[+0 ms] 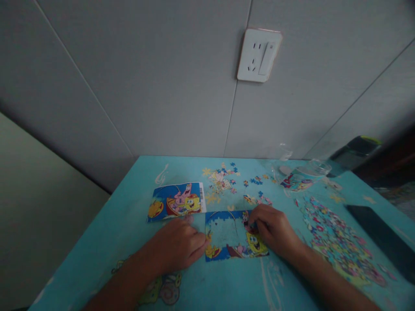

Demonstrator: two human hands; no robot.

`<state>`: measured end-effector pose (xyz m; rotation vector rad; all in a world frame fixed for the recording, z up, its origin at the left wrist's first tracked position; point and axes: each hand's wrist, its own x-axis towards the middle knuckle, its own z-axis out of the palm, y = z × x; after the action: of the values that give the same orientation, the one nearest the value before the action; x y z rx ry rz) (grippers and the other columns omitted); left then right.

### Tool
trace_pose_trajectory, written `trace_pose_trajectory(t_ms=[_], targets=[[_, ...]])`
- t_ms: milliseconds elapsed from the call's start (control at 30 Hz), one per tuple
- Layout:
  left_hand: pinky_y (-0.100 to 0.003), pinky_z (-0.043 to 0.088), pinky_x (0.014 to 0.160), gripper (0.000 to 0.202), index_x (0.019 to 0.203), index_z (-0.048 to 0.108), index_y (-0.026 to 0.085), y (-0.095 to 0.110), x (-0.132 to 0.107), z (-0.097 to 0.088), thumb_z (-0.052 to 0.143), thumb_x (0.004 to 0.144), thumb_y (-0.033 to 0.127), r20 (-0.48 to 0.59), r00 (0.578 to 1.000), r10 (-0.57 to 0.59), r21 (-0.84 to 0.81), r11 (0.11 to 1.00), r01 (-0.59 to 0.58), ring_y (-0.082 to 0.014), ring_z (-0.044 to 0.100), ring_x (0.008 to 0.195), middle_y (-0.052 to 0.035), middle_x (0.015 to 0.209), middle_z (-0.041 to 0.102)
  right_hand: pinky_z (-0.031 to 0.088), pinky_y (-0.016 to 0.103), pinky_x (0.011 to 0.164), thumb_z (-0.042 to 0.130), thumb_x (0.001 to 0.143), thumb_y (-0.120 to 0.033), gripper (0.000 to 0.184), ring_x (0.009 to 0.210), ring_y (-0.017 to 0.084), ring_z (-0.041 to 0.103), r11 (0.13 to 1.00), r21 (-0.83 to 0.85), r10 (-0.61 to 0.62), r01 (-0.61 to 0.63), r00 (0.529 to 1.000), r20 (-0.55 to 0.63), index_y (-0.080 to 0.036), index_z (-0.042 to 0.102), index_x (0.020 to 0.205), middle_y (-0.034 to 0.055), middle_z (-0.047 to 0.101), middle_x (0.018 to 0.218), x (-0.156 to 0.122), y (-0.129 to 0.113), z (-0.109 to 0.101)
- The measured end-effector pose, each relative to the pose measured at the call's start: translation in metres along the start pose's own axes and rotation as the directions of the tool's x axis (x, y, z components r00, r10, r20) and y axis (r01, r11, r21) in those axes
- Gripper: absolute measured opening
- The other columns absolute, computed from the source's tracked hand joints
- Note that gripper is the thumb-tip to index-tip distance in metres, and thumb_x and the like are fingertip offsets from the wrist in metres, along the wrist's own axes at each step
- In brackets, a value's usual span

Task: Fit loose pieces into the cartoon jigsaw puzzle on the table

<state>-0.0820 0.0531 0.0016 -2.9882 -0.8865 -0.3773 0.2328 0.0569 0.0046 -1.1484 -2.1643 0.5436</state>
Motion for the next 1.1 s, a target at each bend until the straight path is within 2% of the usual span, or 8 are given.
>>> trace_pose_trajectory(t_ms=[233,500,767,967,1100], targets=[[-0.030,0.040,0.058,0.036,0.065,0.056,0.020,-0.001,0.001,0.002,0.044,0.099,0.026,0.019,1.000,-0.011,0.022,1.000,0.010,-0.0145,0.051,0.049,0.0009,0.054,0.058,0.049,0.032,0.077,0.042,0.081,0.001,0.035,0.080,0.017,0.063,1.000,0.016,-0.020,0.019,0.999,0.031,-0.023,0.067,0.082,0.0017,0.067,0.083,-0.003,0.002,0.001],[-0.033,0.046,0.069,0.032,0.066,0.056,0.021,0.001,0.002,-0.003,0.047,0.096,0.025,0.031,0.999,-0.017,-0.001,1.000,0.017,-0.0142,0.048,0.047,0.0020,0.054,0.059,0.048,0.032,0.078,0.041,0.079,0.004,0.038,0.081,0.018,0.061,1.000,0.016,-0.027,0.027,0.999,0.045,-0.023,0.067,0.084,0.0024,0.066,0.083,-0.004,0.002,0.001],[-0.031,0.044,0.067,0.033,0.064,0.055,0.020,0.001,0.003,-0.002,0.048,0.096,0.025,0.028,1.000,-0.009,0.007,1.000,0.009,-0.0137,0.047,0.047,0.0019,0.053,0.057,0.047,0.030,0.077,0.043,0.079,0.004,0.036,0.080,0.017,0.062,0.999,0.020,-0.039,0.038,0.998,0.041,-0.022,0.067,0.084,0.0019,0.066,0.083,-0.005,0.006,0.003],[-0.035,0.046,0.071,0.033,0.068,0.055,0.021,0.002,0.001,0.002,0.045,0.099,0.027,-0.016,1.000,0.026,0.030,0.999,-0.026,-0.0142,0.046,0.044,0.0026,0.052,0.057,0.047,0.029,0.074,0.043,0.081,0.003,0.033,0.078,0.016,0.060,0.999,0.013,-0.031,0.030,0.998,0.051,-0.022,0.065,0.081,0.0011,0.065,0.080,-0.004,0.005,0.005],[-0.039,0.048,0.074,0.027,0.072,0.057,0.021,0.005,0.002,0.001,0.048,0.097,0.026,-0.038,0.997,0.064,0.054,0.997,-0.061,-0.0147,0.047,0.043,0.0030,0.054,0.059,0.048,0.030,0.075,0.042,0.083,0.001,0.031,0.078,0.017,0.061,1.000,0.005,0.002,-0.002,1.000,0.007,-0.021,0.064,0.083,0.0018,0.065,0.079,0.002,-0.004,0.009]])
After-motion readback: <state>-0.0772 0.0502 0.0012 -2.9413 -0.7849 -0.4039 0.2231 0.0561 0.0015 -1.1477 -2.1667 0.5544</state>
